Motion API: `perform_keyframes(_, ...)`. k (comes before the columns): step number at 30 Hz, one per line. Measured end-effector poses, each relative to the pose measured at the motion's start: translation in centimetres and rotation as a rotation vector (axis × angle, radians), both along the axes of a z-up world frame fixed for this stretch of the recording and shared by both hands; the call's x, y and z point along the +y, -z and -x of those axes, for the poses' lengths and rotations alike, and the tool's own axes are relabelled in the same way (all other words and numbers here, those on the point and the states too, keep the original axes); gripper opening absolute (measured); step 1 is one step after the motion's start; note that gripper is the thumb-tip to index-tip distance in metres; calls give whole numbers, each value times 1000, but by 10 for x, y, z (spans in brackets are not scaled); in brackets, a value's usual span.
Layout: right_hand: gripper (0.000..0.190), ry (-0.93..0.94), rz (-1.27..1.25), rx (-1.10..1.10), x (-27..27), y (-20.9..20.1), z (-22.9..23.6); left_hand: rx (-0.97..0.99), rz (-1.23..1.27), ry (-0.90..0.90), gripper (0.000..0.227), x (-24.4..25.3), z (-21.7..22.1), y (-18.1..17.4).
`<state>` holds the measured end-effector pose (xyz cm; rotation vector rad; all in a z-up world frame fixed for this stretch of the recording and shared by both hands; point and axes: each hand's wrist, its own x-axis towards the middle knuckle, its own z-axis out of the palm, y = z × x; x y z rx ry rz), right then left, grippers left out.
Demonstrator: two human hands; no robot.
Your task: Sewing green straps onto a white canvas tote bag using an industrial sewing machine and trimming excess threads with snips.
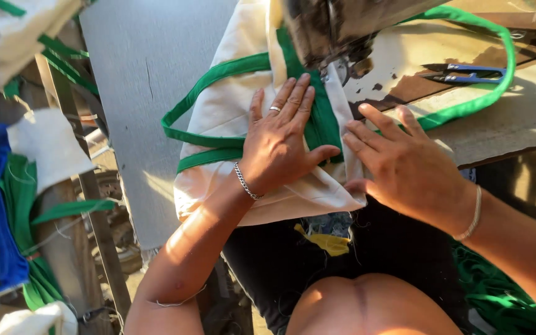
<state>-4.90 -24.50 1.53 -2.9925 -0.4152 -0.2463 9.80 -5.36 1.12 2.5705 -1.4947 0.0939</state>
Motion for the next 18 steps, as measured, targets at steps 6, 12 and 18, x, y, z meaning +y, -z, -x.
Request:
perform_keyframes(6,91,-28,73,17,-20,11,-40,74,-205,-88,104,-21,-41,0)
perform_keyframes(12,90,-59,49,156,-24,5,-62,64,-138,-63,106,-19,-57,0)
perform_keyframes(18,33,-252,-154,-106,0,5,-20,108,321,332,12,12,-6,1)
